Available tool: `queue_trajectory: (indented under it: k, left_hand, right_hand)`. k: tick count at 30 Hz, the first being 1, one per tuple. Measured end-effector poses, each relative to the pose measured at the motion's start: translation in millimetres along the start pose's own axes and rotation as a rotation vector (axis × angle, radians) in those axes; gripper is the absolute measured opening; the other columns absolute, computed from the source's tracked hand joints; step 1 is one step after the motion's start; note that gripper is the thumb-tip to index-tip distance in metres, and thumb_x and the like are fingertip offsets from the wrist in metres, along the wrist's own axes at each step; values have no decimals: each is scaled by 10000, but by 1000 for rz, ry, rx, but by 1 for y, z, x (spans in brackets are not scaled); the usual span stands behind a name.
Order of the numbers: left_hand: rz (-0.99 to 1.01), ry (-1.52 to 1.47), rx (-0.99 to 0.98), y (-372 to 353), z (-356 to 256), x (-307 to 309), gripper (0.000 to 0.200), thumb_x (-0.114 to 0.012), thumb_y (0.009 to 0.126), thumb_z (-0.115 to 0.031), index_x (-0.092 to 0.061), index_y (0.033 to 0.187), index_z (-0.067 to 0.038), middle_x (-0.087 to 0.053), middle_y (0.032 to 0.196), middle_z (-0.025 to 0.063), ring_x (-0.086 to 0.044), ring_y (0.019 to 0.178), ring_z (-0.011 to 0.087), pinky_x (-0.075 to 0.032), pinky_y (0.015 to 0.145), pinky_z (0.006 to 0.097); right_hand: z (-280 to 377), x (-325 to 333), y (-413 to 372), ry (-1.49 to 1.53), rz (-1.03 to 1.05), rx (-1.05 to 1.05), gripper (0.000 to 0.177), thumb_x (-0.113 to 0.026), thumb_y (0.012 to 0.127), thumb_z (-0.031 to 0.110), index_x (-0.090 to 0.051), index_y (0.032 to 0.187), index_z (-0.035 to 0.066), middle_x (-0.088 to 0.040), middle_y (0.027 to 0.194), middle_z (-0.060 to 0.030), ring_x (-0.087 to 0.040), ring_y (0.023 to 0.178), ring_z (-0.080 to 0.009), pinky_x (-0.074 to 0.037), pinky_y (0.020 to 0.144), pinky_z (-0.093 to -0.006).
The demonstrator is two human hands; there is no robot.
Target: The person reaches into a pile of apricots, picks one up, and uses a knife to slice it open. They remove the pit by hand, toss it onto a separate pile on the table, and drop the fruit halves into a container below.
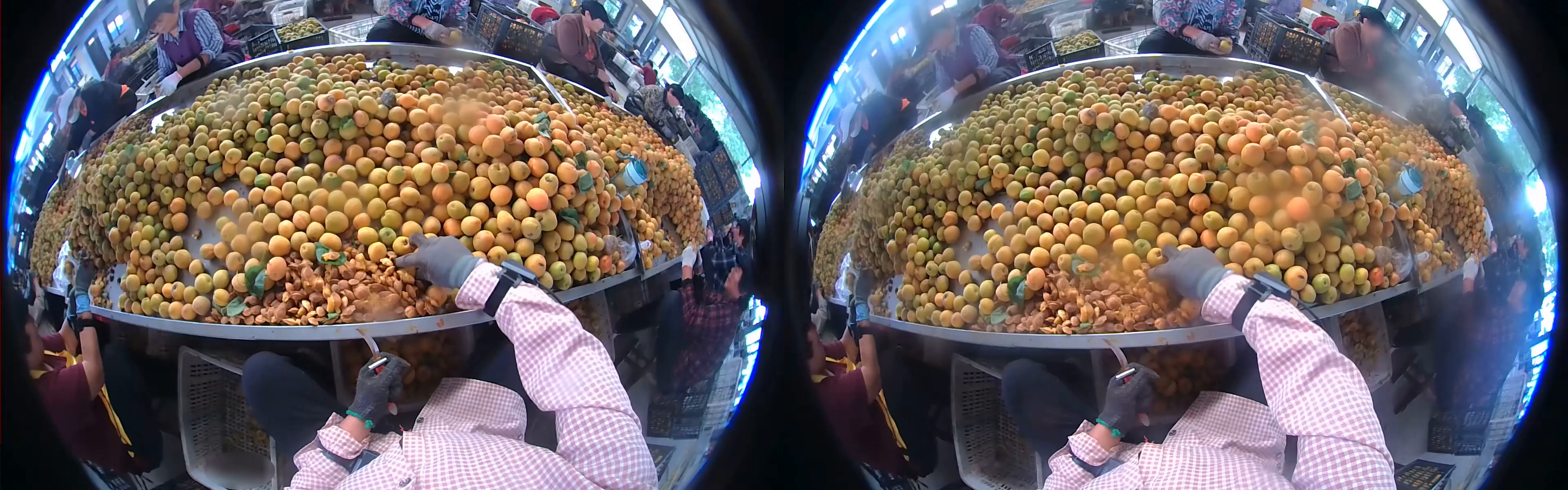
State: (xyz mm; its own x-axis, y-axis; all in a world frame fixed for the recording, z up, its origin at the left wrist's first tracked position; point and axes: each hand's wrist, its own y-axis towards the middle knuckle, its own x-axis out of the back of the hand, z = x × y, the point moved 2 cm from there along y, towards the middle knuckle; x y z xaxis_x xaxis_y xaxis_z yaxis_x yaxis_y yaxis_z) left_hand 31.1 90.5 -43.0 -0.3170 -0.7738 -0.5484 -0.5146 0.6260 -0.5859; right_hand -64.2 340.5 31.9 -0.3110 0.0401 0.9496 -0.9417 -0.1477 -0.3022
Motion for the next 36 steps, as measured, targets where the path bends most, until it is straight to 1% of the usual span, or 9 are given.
queue_trajectory:
  k: [7, 13, 19, 22, 24, 27, 30, 34, 36]
  left_hand:
    - [-33, -24, -25, -5, -2, 1, 117, -658, 881, -184, -646, 904, -70, -524, 618, -25, -425, 467, 57, -329, 431, 203]
    - [-26, -10, -23, 1, -1, 0, 108, -646, 888, -170, -648, 909, -64, -529, 612, -19, -434, 468, 58, -334, 431, 203]
    - [-50, 24, -61, -2, -5, 0, 127, -654, 883, -181, -645, 925, -61, -534, 613, -18, -441, 466, 65, -339, 430, 205]
    - [-91, 43, -84, -1, -5, 2, 141, -656, 882, -190, -643, 934, -59, -537, 614, -15, -444, 467, 68, -343, 434, 205]
    - [-34, 152, -223, 1, -2, 4, 136, -655, 883, -190, -643, 928, -63, -537, 614, -14, -447, 474, 67, -345, 440, 203]
    - [-33, 36, -64, -2, -6, 0, 131, -656, 881, -191, -641, 917, -66, -535, 614, -17, -448, 481, 65, -346, 446, 203]
    - [-14, 107, -112, -4, -8, -5, 131, -655, 883, -193, -642, 917, -67, -537, 616, -21, -449, 484, 63, -343, 447, 202]
    - [-26, 73, -58, -4, -3, -7, 131, -656, 881, -192, -644, 921, -68, -538, 617, -22, -447, 483, 60, -341, 446, 200]
    - [-55, 208, -255, -4, -10, -8, 122, -659, 878, -187, -644, 910, -70, -539, 617, -23, -446, 482, 58, -338, 445, 198]
  right_hand:
    - [-58, 12, -2, 729, -325, -132, 516, -683, 793, 105, -527, 1262, 255, -506, 1152, -146, -573, 982, -355, -491, 868, -382]
    - [-15, 2, 31, 187, -213, -439, 543, -659, 825, 209, -441, 1319, 269, -525, 1140, -149, -618, 920, -354, -520, 792, -434]
    - [-45, 9, 55, 855, -653, -464, 559, -685, 777, 269, -467, 1291, 242, -587, 1157, -155, -608, 1003, -342, -493, 844, -396]
    - [-36, 24, 27, 183, -265, -283, 372, -693, 756, 204, -573, 1108, 222, -585, 1062, -128, -611, 964, -321, -498, 827, -411]
    - [-25, 3, 15, 183, -205, -271, 347, -696, 747, 186, -581, 1073, 211, -582, 1044, -121, -612, 952, -314, -499, 818, -416]
    - [-28, -36, 19, 245, -251, -276, 267, -712, 751, 157, -593, 988, 180, -585, 1039, -115, -607, 942, -316, -503, 777, -418]
    - [-36, -28, 27, 1101, -424, -463, 246, -680, 853, 190, -590, 1076, 135, -591, 1028, -113, -610, 961, -245, -480, 831, -331]
    - [-32, 4, 26, 1073, -862, -126, 310, -680, 840, 161, -584, 1124, 86, -591, 1037, -112, -619, 896, -211, -493, 790, -331]
    - [-33, 20, 10, 872, -645, -192, 340, -671, 844, 158, -562, 1161, 98, -597, 1074, -113, -610, 934, -232, -495, 806, -335]
